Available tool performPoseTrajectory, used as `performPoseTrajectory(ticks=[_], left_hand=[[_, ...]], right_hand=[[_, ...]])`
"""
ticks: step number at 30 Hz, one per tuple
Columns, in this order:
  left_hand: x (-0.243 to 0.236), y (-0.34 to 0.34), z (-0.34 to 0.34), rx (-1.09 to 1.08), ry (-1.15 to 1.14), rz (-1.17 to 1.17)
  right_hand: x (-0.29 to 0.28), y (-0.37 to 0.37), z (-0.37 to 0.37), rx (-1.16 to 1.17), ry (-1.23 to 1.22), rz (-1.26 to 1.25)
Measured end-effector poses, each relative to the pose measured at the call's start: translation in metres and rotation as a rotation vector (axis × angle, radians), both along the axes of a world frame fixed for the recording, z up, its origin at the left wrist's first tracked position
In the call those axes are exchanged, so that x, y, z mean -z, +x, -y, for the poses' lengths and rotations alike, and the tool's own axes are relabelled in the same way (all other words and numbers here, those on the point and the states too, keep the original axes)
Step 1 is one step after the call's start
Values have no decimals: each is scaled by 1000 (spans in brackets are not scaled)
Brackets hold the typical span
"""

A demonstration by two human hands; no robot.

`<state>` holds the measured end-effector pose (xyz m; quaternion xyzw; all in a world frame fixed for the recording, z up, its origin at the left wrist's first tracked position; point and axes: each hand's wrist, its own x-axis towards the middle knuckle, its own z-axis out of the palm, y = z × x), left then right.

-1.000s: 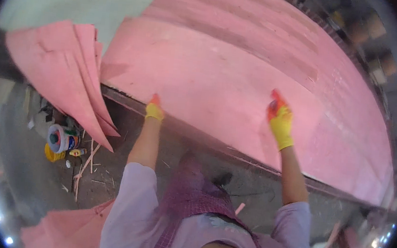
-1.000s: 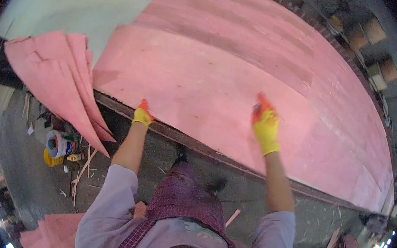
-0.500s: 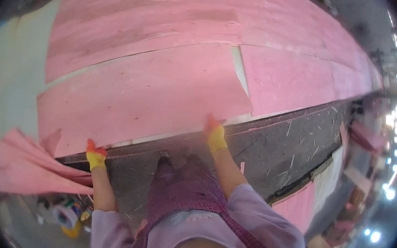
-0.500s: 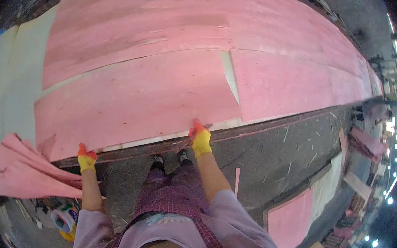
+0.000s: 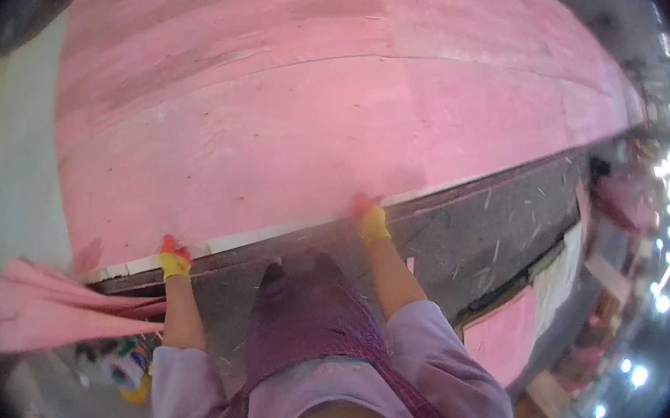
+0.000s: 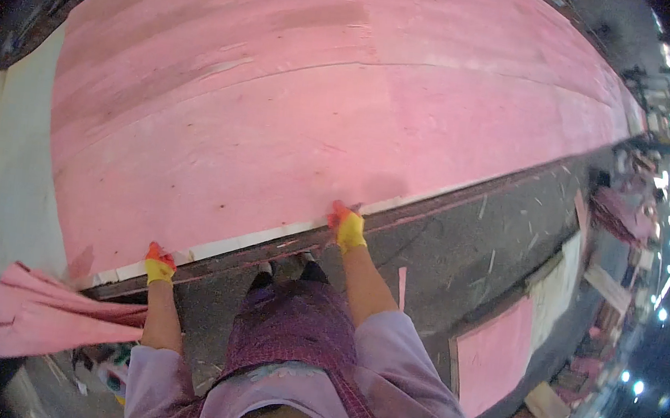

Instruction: Trimming and organizing thin sheets of wood veneer on a long worktable in a factory setting.

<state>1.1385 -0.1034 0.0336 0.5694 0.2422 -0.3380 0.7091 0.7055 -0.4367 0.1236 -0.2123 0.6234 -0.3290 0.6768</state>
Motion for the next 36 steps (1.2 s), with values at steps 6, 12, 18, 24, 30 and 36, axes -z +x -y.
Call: performPoseTrajectory(ticks=[6,12,18,24,30,36], left_hand=[[-29,-34,54,-172,161,-76],[-52,-47,59,-273,240,-76],[-57,-58,65,-415,136,19],[53,-59,10,-30,376,539],[71,-50,-1,217,755,595],[88,-20,-4,467,1103,379]], right_hand=[[14,-34,5,68,99,202],[20,-41,7,-37,144,332],[10,-36,5,-32,85,201],[22,-45,12,-106,108,239],[-2,-16,12,-182,56,-61],[6,-12,25,-451,139,-186]])
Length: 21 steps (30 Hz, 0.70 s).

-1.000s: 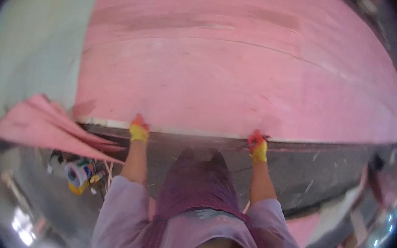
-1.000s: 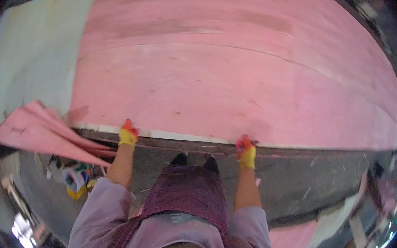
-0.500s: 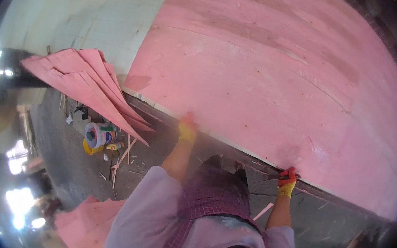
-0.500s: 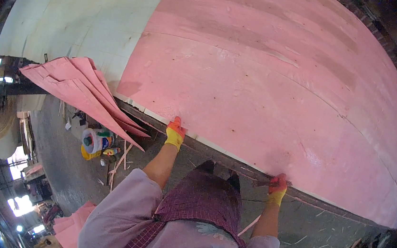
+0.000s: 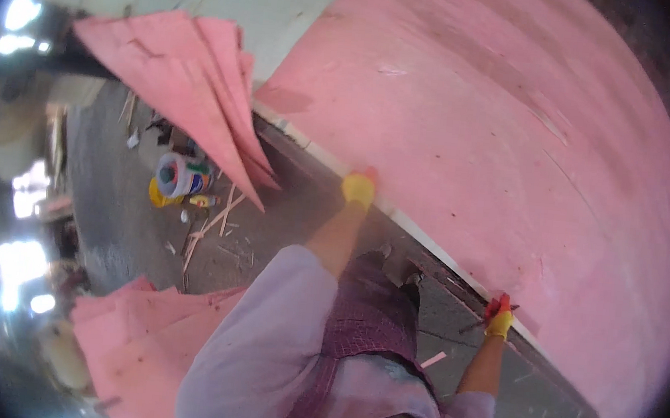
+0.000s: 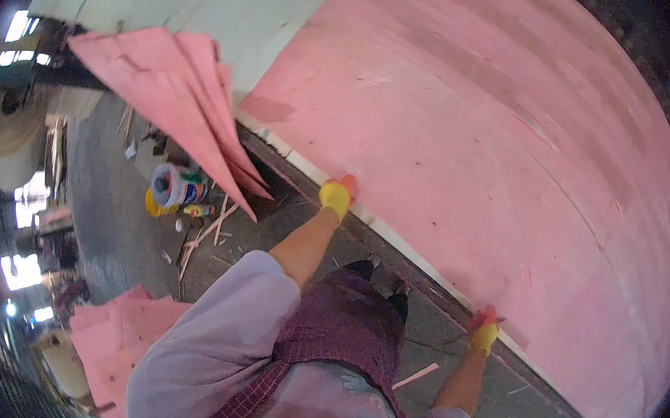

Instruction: Trimming and organizing thin sheets of wood veneer on a long worktable in a factory setting.

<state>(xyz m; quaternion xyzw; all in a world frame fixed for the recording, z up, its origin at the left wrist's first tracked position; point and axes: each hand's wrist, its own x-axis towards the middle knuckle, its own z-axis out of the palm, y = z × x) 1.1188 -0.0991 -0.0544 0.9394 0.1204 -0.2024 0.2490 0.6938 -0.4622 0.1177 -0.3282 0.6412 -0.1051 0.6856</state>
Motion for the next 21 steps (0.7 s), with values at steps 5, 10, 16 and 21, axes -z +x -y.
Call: performPoseTrajectory(ticks=[5,10,16,21], left_hand=[[-172,-2,52,82,35,-279],[-228,10,15,448,6,-423],[-222,-39,-71,119,-272,-285],[-121,-116,-279,209,-686,164]], right_hand=[[-126,26,9,-740,149,-660],[-52,23,22,-368,-567,264],[-42,89,-24,-315,-766,254],[-81,120,-35,-379,-500,438]])
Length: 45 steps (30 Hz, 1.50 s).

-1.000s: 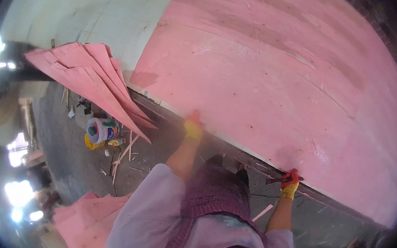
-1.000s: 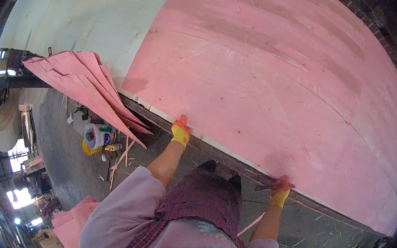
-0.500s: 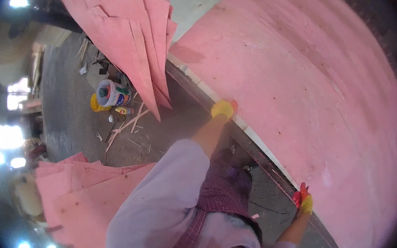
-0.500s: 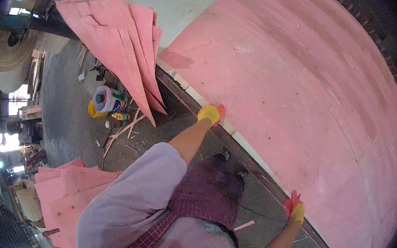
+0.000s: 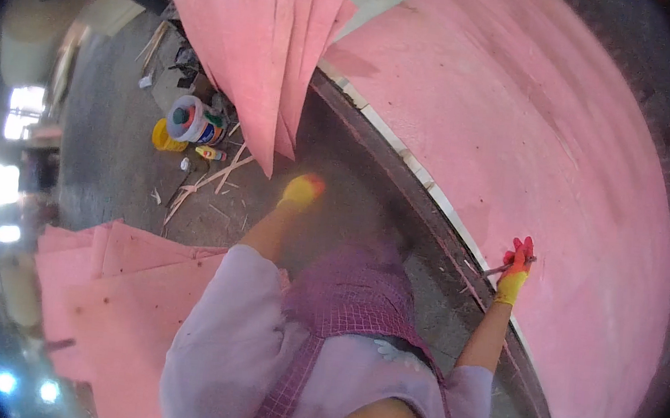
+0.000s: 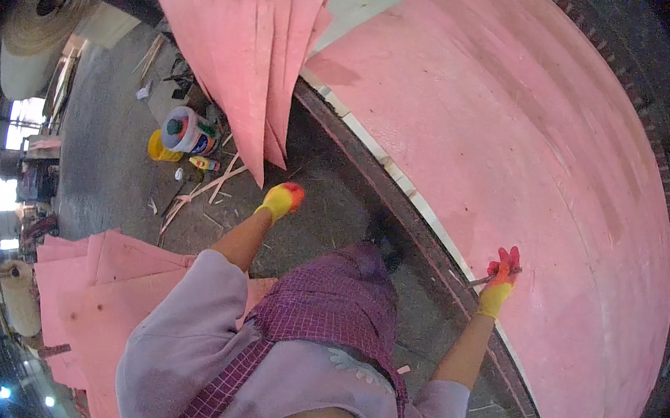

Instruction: Trimming and organizing thin sheets of wood veneer on a long worktable in a factory setting.

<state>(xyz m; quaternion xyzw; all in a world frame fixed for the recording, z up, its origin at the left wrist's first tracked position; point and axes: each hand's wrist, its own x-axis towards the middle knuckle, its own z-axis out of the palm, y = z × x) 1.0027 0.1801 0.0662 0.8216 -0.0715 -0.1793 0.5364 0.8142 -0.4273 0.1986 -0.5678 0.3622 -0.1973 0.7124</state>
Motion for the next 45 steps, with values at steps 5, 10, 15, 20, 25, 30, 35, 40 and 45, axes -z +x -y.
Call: performPoseTrajectory(ticks=[5,10,15,20,25,30,35,40,45], left_hand=[[-48,-19,-60,-534,106,-411],[-81,50,-97,-951,-183,-654],[-87,174,-122,-850,-391,-683],[-99,298,-167,-835,-705,-638],[-148,397,-132,-838,-737,-814],[-118,441,-151,-632,-915,-887],[-102,452,-143,-731,-819,-917],[-107,443,-135,-737,-889,-865],[-96,385,-170,-509,-528,-605]], right_hand=[[-61,44,-109,-294,213,-1],[-90,153,-226,-625,320,51],[-107,303,-362,-816,296,121],[-70,468,-506,-783,110,86],[14,561,-564,-227,-164,84],[-33,554,-585,-338,-326,-56],[18,490,-517,15,179,125],[40,267,-305,382,210,15],[-80,162,-213,388,5,-71]])
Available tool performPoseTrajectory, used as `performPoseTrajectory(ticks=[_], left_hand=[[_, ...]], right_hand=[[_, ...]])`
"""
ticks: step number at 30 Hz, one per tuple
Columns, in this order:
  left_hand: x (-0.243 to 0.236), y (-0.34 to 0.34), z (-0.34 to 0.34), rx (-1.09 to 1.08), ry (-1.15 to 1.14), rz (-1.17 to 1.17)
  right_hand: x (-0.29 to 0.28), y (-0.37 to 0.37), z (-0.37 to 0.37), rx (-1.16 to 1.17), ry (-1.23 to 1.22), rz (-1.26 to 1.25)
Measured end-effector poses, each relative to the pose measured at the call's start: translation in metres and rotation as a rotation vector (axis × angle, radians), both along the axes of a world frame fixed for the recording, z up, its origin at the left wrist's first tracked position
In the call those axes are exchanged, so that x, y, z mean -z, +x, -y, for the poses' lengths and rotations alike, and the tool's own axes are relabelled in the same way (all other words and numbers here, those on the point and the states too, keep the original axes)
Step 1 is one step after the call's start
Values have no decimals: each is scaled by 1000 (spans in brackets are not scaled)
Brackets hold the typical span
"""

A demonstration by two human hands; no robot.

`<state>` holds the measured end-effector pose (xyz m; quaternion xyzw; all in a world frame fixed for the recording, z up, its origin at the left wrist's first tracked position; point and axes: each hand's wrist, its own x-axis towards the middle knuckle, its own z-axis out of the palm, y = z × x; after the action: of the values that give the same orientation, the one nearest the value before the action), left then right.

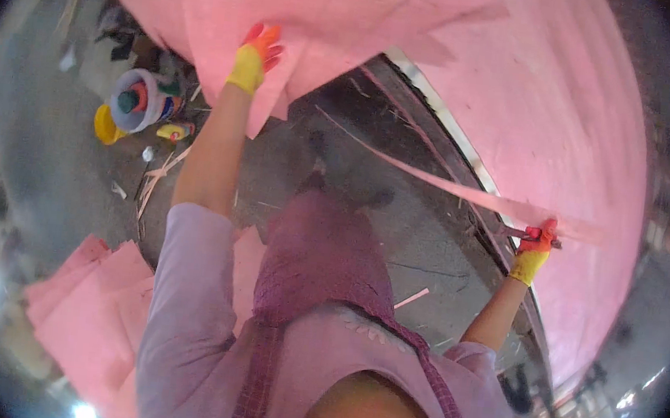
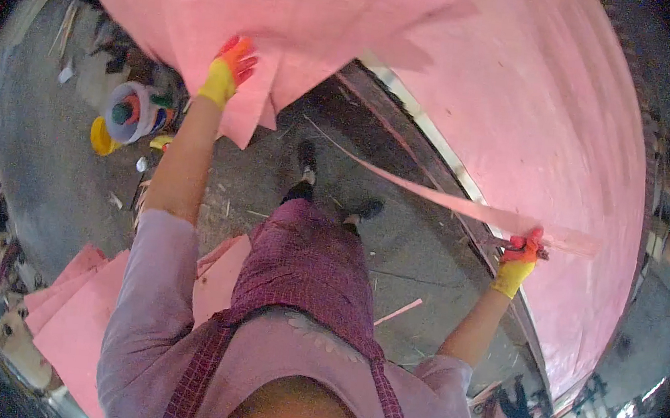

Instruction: Trimming and organizing thin sheets of wood veneer on a long worktable in a factory setting.

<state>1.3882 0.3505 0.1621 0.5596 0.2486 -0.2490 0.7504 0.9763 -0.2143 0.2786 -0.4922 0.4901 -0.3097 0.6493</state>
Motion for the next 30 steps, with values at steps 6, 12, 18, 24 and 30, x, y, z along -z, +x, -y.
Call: performPoseTrajectory(ticks=[6,12,18,24,30], left_hand=[[-85,-164,152,873,408,883],[-102,-286,257,1387,630,1253],[-89,-348,332,1787,257,1268],[-156,-425,407,1534,429,1708],[-180,-501,491,1289,-97,1520]], right_hand=[[-36,-62,-14,-123,147,399],[-163,-142,-35,-310,-146,780],[-187,-281,2,331,-370,738],[-97,-362,-14,494,-215,380],[-84,-273,-57,151,-232,372]])
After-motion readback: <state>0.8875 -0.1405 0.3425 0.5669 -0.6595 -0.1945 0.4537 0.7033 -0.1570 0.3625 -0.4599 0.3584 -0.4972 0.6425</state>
